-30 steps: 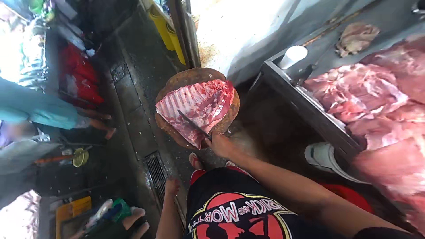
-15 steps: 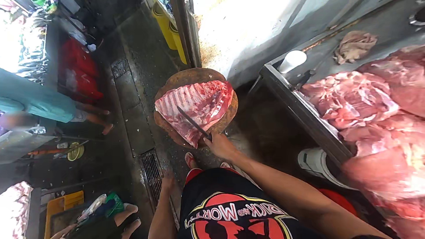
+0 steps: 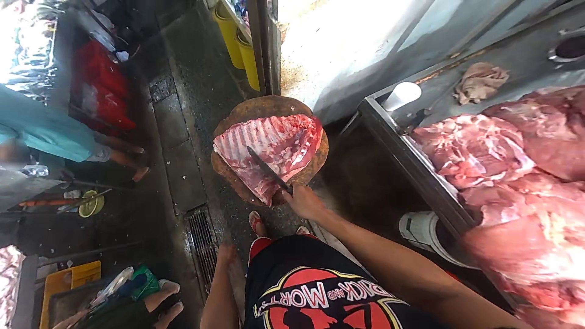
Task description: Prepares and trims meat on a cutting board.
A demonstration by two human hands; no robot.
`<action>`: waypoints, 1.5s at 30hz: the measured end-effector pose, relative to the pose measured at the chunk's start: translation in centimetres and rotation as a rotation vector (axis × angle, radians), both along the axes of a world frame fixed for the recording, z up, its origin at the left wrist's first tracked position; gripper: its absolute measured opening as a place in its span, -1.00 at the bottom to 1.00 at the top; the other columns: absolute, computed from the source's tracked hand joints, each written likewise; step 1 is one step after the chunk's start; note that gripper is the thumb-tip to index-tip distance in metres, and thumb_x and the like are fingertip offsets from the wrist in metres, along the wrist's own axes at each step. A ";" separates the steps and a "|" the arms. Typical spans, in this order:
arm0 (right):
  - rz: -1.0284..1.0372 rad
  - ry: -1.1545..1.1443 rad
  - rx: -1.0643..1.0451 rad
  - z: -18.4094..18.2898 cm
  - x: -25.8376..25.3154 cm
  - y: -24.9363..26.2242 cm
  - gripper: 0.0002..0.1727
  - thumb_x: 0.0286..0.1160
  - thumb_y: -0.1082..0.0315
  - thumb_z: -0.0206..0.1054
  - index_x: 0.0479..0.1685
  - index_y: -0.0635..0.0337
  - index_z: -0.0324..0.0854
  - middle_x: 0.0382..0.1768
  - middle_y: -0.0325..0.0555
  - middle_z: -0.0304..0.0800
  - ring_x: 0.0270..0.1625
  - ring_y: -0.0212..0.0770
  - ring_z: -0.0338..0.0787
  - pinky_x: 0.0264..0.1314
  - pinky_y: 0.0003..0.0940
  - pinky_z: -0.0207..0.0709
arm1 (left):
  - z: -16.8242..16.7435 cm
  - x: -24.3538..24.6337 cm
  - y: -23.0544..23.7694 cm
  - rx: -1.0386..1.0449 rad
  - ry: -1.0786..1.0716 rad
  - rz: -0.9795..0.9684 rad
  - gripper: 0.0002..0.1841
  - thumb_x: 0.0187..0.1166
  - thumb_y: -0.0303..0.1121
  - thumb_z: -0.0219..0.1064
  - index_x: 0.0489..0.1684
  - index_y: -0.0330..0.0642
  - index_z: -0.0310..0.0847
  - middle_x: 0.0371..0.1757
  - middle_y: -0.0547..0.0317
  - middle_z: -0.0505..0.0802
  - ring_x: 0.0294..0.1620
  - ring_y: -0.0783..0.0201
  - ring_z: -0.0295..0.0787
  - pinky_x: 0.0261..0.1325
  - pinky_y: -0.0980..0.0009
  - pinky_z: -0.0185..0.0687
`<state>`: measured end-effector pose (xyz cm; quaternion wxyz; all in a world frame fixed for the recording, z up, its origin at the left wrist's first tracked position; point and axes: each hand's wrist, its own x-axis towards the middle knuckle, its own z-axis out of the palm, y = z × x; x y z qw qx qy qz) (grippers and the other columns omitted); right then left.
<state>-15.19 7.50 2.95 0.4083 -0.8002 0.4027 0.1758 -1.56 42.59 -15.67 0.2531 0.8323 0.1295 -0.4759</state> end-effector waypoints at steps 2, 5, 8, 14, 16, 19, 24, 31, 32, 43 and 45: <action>-0.015 -0.027 0.006 0.6 -0.3 -0.1 -0.48 0.78 -0.14 0.08 0.19 0.16 0.55 -0.17 0.06 0.76 -0.06 0.07 0.83 0.02 0.12 0.68 | 0.0 0.2 -0.1 -0.011 -0.002 0.000 -0.32 0.76 -0.16 0.24 0.84 -0.15 0.10 0.33 -0.31 0.77 0.11 -0.19 0.85 0.09 -0.11 0.79; -0.034 -0.062 -0.010 1.4 -0.3 0.3 -0.49 0.78 -0.14 0.08 0.16 0.15 0.56 -0.26 0.00 0.75 -0.16 0.00 0.83 -0.05 0.06 0.70 | 0.3 0.1 -0.2 -0.022 -0.007 0.001 -0.31 0.76 -0.16 0.24 0.85 -0.13 0.09 0.31 -0.30 0.78 0.08 -0.16 0.87 0.05 -0.07 0.81; -0.031 -0.073 -0.018 1.0 -0.1 0.7 -0.46 0.76 -0.15 0.08 0.26 0.16 0.54 -0.23 0.02 0.78 -0.16 0.02 0.85 -0.04 0.08 0.72 | 0.2 -0.1 0.1 -0.018 0.012 -0.011 -0.32 0.77 -0.15 0.23 0.85 -0.11 0.10 0.28 -0.28 0.80 0.06 -0.15 0.88 0.05 -0.10 0.81; -0.011 0.087 -0.048 -2.2 0.3 2.0 -0.42 0.79 -0.17 -0.01 0.37 0.15 0.46 -0.02 0.11 0.81 0.10 0.13 0.86 0.13 0.17 0.71 | -0.9 0.1 0.7 0.033 0.052 -0.064 -0.36 0.75 -0.13 0.25 0.78 -0.14 0.21 0.26 -0.28 0.80 0.02 -0.12 0.88 0.06 -0.06 0.80; -0.012 0.078 -0.024 -1.9 0.2 2.0 -0.43 0.80 -0.15 0.00 0.37 0.15 0.47 -0.05 0.08 0.81 0.08 0.11 0.86 0.12 0.15 0.71 | -0.9 0.2 0.7 0.037 0.057 -0.055 -0.37 0.75 -0.16 0.26 0.78 -0.14 0.21 0.25 -0.28 0.79 0.01 -0.10 0.87 0.04 -0.04 0.80; -0.023 0.029 0.001 -1.0 -0.1 1.5 -0.44 0.78 -0.16 0.05 0.32 0.14 0.51 -0.14 0.05 0.80 -0.02 0.06 0.85 0.08 0.10 0.70 | -0.6 0.5 0.3 0.023 0.046 -0.060 -0.37 0.76 -0.16 0.24 0.80 -0.13 0.20 0.27 -0.26 0.80 0.00 -0.10 0.88 0.04 -0.03 0.81; -0.028 0.014 -0.021 0.0 0.0 1.3 -0.44 0.76 -0.20 0.06 0.27 0.11 0.54 -0.21 -0.01 0.79 -0.09 0.01 0.84 0.02 0.07 0.70 | -0.7 0.8 -0.4 0.028 0.048 -0.066 -0.33 0.74 -0.16 0.25 0.82 -0.10 0.15 0.28 -0.26 0.79 0.02 -0.10 0.89 0.03 -0.04 0.83; -0.014 0.116 -0.050 -2.4 0.2 1.7 -0.42 0.77 -0.19 0.01 0.34 0.12 0.51 -0.05 0.04 0.82 0.06 0.06 0.87 0.12 0.10 0.72 | 1.8 2.2 -4.1 -0.023 -0.142 -0.105 -0.49 0.71 -0.23 0.25 0.61 -0.24 0.46 0.14 -0.24 0.85 0.01 -0.08 0.89 0.13 -0.08 0.80; -0.021 0.106 -0.055 -2.6 0.1 1.7 -0.43 0.76 -0.18 0.02 0.33 0.11 0.52 -0.07 0.03 0.83 0.04 0.05 0.87 0.11 0.07 0.72 | 3.8 2.5 -5.8 -0.090 -0.252 -0.037 -0.55 0.75 -0.29 0.18 0.55 -0.28 0.51 0.07 -0.19 0.87 -0.04 -0.02 0.90 0.11 -0.04 0.82; -0.061 -0.081 -0.074 -2.5 -1.4 1.8 -0.48 0.73 -0.11 0.17 0.31 0.13 0.59 -0.27 -0.04 0.80 -0.20 -0.05 0.84 -0.06 0.02 0.72 | 11.0 1.6 -22.2 -0.479 -0.507 -0.207 -0.36 0.35 -0.10 0.57 0.49 -0.05 0.60 0.49 -0.19 0.58 0.35 -0.03 0.68 0.34 -0.03 0.71; -0.073 -0.142 -0.092 -1.0 -2.3 1.6 -0.49 0.72 -0.09 0.20 0.30 0.15 0.60 -0.30 -0.05 0.79 -0.25 -0.07 0.81 -0.09 -0.01 0.71 | 10.6 1.1 -22.4 -0.474 -0.553 -0.200 -0.37 0.36 -0.09 0.57 0.46 -0.07 0.61 0.48 -0.22 0.58 0.35 -0.03 0.68 0.36 -0.02 0.70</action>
